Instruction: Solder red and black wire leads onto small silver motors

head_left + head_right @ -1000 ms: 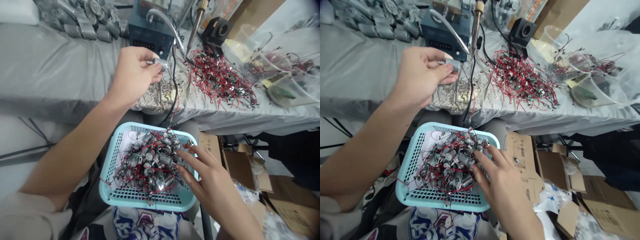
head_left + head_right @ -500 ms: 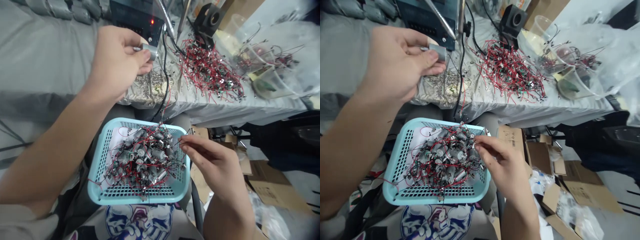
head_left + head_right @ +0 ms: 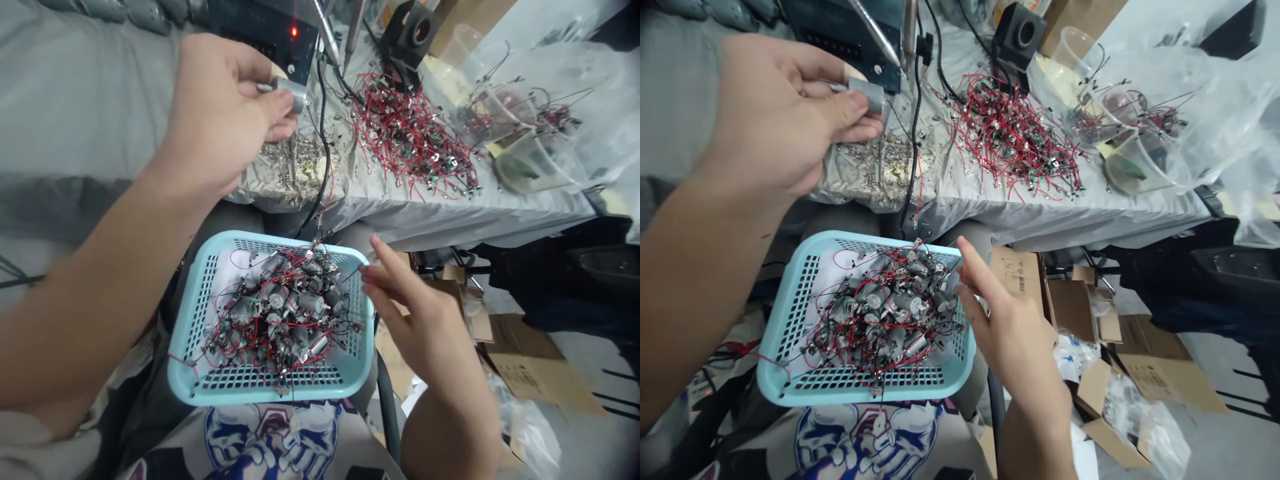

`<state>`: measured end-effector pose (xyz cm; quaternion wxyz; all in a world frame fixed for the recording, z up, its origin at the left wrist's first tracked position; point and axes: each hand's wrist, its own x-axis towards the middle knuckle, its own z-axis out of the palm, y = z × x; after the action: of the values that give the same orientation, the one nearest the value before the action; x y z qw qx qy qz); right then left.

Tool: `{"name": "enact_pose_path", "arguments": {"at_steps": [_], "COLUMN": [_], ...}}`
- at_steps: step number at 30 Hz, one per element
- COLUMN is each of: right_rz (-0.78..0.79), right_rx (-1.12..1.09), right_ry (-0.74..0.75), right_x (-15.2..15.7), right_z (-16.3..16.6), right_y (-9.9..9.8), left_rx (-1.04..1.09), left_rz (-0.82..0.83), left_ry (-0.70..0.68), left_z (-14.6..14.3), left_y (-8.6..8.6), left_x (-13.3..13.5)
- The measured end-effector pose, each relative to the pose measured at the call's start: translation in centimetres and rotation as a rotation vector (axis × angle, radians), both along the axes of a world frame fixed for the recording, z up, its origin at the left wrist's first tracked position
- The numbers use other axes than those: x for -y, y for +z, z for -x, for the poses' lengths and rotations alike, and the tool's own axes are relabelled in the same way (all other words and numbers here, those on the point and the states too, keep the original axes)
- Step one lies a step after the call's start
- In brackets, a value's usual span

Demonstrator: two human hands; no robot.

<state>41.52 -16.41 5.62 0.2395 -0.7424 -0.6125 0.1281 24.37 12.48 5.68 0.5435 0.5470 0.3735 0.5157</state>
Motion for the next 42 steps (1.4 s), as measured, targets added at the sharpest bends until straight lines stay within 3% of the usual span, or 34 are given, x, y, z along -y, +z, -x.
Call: {"name": "enact_pose_path", "arguments": {"at_steps": [2, 4, 6, 10, 13, 17, 21, 25, 27, 30, 34, 36, 39, 42], "right_rz": [0.144, 0.118, 0.048, 0.175, 0.059, -0.020, 0.078, 0.148, 0.135, 0.099, 0.017, -0.012, -0.008, -0.041], "right_rx": [0.249, 0.339, 0.266, 0.046, -0.043, 0.023, 0.131, 0.326, 0.338, 0.345, 0.287, 0.284, 0.431, 0.485], "right_ry": [0.072, 0.067, 0.121, 0.289, 0.253, 0.239, 0.485, 0.575, 0.636, 0.704, 0.601, 0.488, 0.347, 0.349], "right_x": [0.1, -0.2, -0.7, -1.8, -1.6, -1.7, -2.9, -4.0, -4.5, -4.7, -2.8, -1.4, -0.3, -0.5], "right_z": [0.4, 1.5, 3.1, 4.3, 3.2, 3.4, 7.7, 12.4, 13.9, 14.7, 13.3, 12.2, 11.9, 12.9], "right_y": [0.2, 0.0, -0.8, -2.1, -0.7, 0.5, -2.4, -6.0, -6.7, -5.8, -3.0, -2.9, -5.2, -8.7], "left_rx": [-0.005, -0.004, 0.004, 0.025, 0.010, 0.000, 0.008, -0.007, -0.013, -0.017, -0.027, -0.037, -0.056, -0.049], "left_rz": [0.004, -0.001, -0.011, -0.004, 0.022, 0.039, 0.031, 0.029, 0.025, 0.016, 0.015, 0.031, 0.069, 0.084], "left_ry": [-0.001, -0.008, -0.015, -0.009, -0.003, -0.012, -0.023, -0.036, -0.042, -0.041, -0.039, -0.041, -0.057, -0.057], "left_z": [0.0, -0.1, -0.1, -0.2, -0.3, -0.4, -0.3, -0.3, -0.3, -0.3, 0.3, 0.6, 0.8, 0.9], "left_y": [0.0, 0.0, 0.0, 0.1, 0.3, 0.5, 0.5, 0.3, 0.1, 0.0, -0.1, 0.0, -0.1, -0.4], "left_x": [0.0, -0.1, -0.1, -0.1, 0.0, 0.1, 0.2, 0.1, 0.0, -0.1, 0.0, 0.0, -0.2, -0.3]}}
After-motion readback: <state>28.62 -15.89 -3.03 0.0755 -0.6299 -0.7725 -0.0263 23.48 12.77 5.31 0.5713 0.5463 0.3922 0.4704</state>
